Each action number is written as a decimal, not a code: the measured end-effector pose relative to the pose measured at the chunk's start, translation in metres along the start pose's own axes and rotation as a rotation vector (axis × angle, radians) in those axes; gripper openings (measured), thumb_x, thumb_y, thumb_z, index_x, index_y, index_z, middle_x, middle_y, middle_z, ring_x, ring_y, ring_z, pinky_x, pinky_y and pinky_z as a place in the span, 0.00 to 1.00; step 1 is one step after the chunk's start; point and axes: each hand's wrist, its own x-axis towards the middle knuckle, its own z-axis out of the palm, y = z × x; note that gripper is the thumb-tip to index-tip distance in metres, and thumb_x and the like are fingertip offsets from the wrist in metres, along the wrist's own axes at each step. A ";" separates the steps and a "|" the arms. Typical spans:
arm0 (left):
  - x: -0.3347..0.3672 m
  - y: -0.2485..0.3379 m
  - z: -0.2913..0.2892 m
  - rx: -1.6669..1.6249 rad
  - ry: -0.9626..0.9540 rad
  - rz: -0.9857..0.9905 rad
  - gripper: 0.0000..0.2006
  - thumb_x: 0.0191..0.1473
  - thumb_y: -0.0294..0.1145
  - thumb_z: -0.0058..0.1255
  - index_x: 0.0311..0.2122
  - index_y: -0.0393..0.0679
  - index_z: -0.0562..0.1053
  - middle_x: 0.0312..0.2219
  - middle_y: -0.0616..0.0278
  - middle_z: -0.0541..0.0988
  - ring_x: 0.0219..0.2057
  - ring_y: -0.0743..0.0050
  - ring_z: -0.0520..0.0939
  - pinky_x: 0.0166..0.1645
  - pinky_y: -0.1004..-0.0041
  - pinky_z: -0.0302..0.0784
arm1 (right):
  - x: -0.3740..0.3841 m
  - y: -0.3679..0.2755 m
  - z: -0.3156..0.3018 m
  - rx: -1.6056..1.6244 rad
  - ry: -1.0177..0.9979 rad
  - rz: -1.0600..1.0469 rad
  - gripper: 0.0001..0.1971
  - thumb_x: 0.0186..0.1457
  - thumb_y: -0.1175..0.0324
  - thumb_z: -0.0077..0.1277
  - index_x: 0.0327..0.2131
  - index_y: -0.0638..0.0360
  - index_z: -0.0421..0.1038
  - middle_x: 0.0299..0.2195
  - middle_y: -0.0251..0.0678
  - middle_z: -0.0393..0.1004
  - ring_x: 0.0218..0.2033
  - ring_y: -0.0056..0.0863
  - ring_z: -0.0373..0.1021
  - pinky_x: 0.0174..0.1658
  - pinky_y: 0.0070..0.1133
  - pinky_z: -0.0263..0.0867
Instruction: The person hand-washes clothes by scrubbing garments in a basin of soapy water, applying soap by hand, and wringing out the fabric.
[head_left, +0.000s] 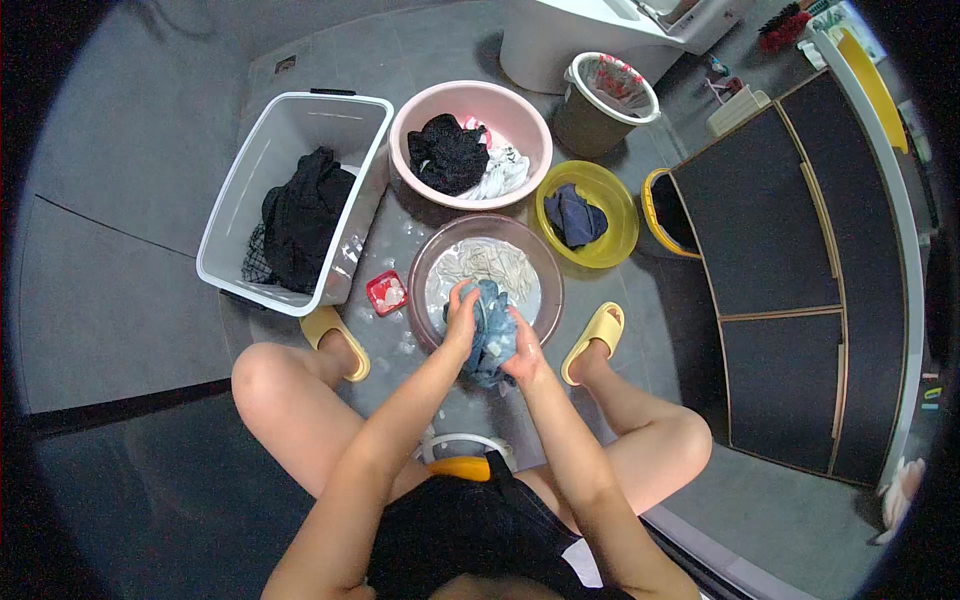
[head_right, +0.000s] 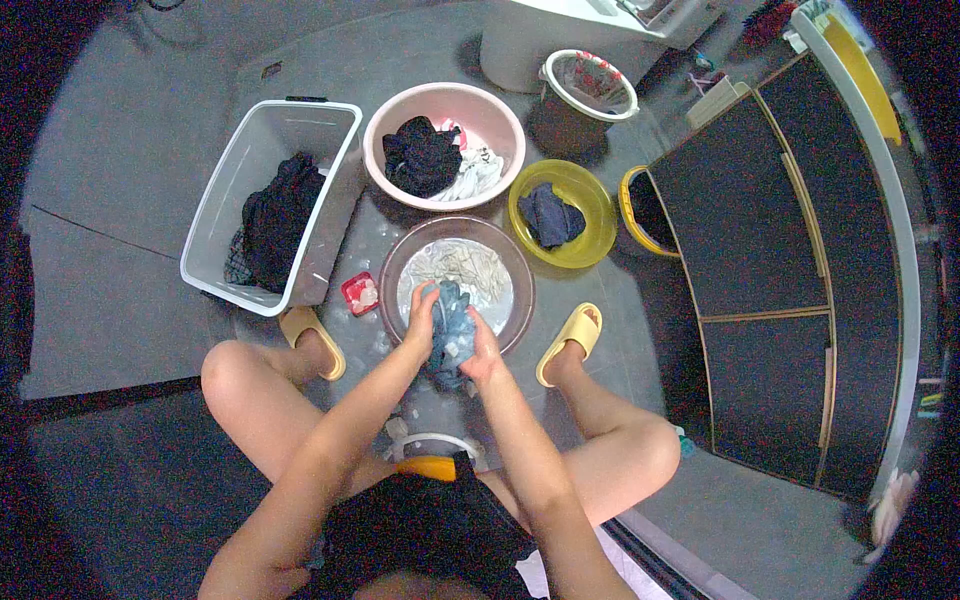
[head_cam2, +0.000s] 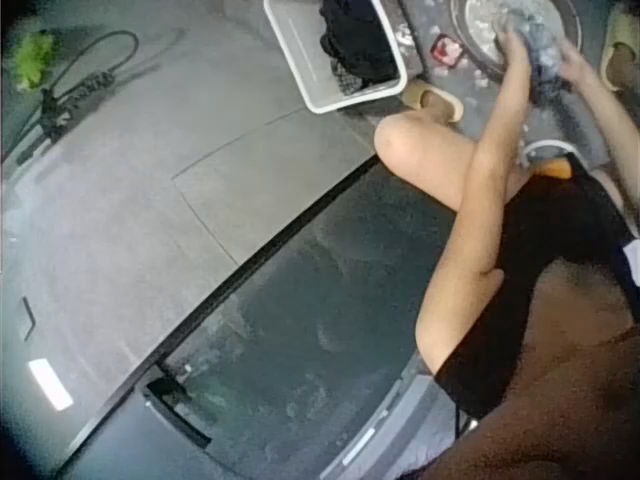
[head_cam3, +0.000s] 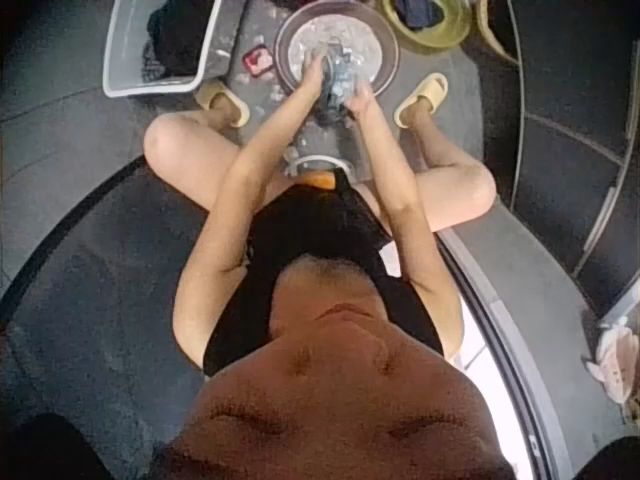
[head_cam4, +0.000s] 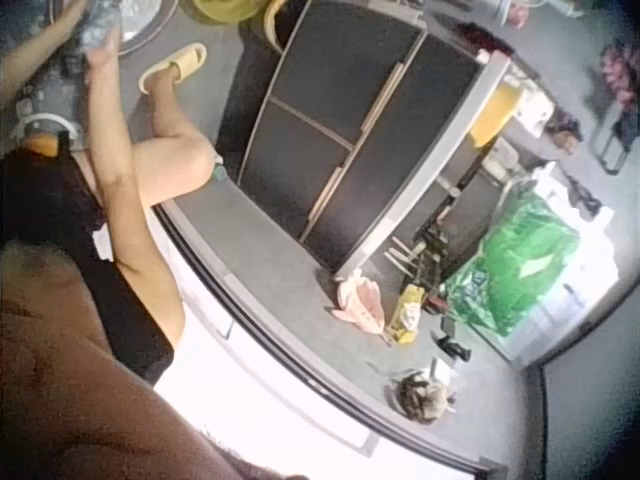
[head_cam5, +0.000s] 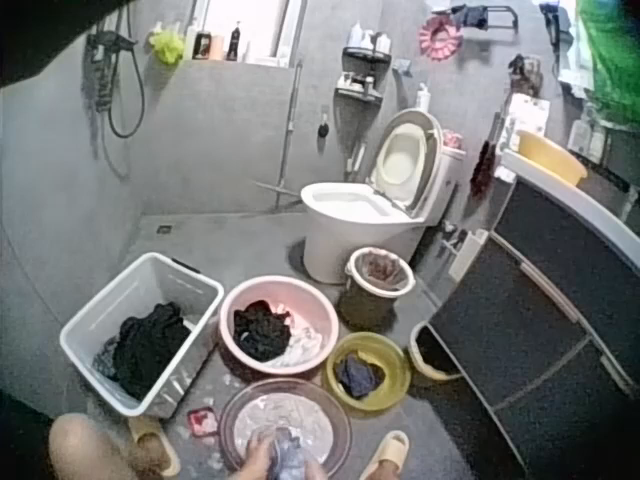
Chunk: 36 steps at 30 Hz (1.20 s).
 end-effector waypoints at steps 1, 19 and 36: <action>-0.001 -0.001 0.000 -0.264 -0.024 -0.119 0.17 0.45 0.41 0.44 0.39 0.43 0.68 0.31 0.61 0.74 0.36 0.65 0.75 0.40 0.69 0.68 | 0.000 -0.005 -0.001 0.061 -0.051 0.027 0.17 0.54 0.56 0.37 0.38 0.58 0.67 0.35 0.38 0.72 0.36 0.33 0.69 0.44 0.30 0.62; -0.022 0.038 -0.003 0.198 -0.295 0.054 0.17 0.48 0.36 0.44 0.40 0.34 0.67 0.37 0.44 0.71 0.39 0.52 0.72 0.45 0.68 0.64 | -0.012 0.015 0.034 -0.297 0.230 -0.232 0.19 0.52 0.52 0.40 0.40 0.56 0.65 0.35 0.34 0.70 0.34 0.26 0.68 0.36 0.24 0.63; -0.021 0.059 0.002 -0.056 0.107 -0.138 0.23 0.46 0.48 0.46 0.31 0.31 0.70 0.25 0.57 0.74 0.26 0.70 0.72 0.31 0.71 0.66 | -0.012 -0.004 0.019 -0.240 0.069 -0.017 0.19 0.52 0.56 0.41 0.43 0.57 0.64 0.38 0.35 0.70 0.36 0.31 0.69 0.42 0.29 0.64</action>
